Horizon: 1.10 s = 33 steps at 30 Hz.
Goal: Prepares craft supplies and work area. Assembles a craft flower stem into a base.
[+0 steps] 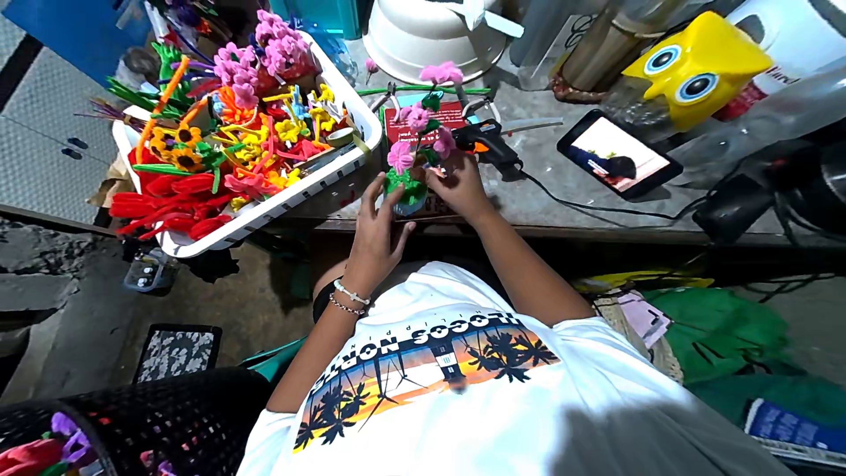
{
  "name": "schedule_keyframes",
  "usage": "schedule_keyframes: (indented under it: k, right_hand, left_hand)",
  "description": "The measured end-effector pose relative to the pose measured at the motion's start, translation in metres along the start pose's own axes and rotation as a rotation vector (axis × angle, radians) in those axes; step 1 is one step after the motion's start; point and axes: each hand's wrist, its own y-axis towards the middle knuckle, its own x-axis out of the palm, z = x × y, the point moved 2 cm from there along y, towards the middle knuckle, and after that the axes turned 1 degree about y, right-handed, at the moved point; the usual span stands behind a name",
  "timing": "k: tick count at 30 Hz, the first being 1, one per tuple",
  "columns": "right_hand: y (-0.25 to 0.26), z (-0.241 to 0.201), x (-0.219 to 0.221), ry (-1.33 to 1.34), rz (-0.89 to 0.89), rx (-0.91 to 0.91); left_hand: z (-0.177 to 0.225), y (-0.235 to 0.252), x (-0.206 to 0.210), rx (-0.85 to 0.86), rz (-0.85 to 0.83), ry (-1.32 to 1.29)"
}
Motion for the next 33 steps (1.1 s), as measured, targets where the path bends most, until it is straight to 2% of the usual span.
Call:
schedule_keyframes:
  k: [6, 10, 17, 24, 33]
  right_hand:
    - [0.005, 0.004, 0.002, -0.082, -0.028, -0.004]
    - [0.006, -0.002, 0.002, -0.153, -0.067, 0.111]
    - [0.015, 0.003, 0.005, -0.013, -0.056, 0.010]
    - [0.015, 0.003, 0.008, 0.085, -0.107, 0.053]
    - [0.017, -0.001, 0.006, 0.057, -0.181, 0.052]
  left_hand:
    - [-0.005, 0.008, 0.009, 0.036, 0.040, -0.017]
    - [-0.004, 0.012, 0.008, 0.075, 0.083, 0.007]
    - [-0.004, 0.014, 0.007, 0.096, 0.095, 0.036]
    - [-0.007, 0.014, 0.006, 0.126, 0.075, 0.049]
    - [-0.008, 0.014, 0.007, 0.147, 0.094, 0.056]
